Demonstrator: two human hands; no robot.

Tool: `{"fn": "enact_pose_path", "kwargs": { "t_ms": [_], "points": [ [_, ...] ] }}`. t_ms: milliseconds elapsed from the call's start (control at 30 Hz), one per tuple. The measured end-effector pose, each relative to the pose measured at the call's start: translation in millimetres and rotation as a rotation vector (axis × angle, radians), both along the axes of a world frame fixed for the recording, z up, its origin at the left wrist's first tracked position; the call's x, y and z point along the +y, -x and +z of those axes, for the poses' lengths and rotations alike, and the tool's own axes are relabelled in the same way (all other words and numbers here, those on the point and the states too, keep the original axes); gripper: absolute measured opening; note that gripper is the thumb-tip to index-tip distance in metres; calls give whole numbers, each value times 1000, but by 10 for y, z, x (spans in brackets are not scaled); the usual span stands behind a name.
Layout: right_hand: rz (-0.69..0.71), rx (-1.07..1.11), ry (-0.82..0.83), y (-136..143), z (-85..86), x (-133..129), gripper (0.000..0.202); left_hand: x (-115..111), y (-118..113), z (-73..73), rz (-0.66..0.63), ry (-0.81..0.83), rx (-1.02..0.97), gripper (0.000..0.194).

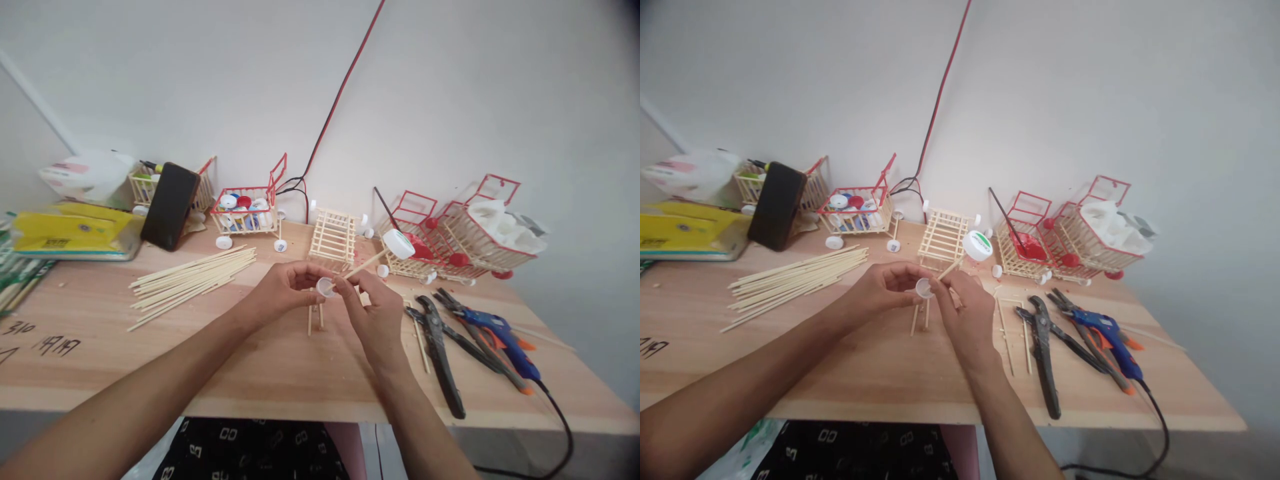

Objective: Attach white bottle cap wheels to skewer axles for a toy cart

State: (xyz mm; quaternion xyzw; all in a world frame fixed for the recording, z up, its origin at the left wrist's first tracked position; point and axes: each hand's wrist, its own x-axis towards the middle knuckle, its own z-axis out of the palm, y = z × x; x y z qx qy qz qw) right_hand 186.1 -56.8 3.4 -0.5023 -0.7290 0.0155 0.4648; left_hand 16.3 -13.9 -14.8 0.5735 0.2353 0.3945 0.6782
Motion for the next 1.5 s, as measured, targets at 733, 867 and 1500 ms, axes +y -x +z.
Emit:
{"fn": "enact_pose_path", "kwargs": {
  "t_ms": [733, 867, 1500],
  "points": [
    [-73, -56, -50, -26, -7, 2, 19, -33, -2, 62, 28, 26, 23, 36],
    [-47, -43, -55, -27, -5, -9, 16, -28, -4, 59, 20, 26, -3, 36],
    [-2, -112, -62, -29, 2, 18, 17, -10, -12, -8, 13, 36, -13, 37]
  ]
}}
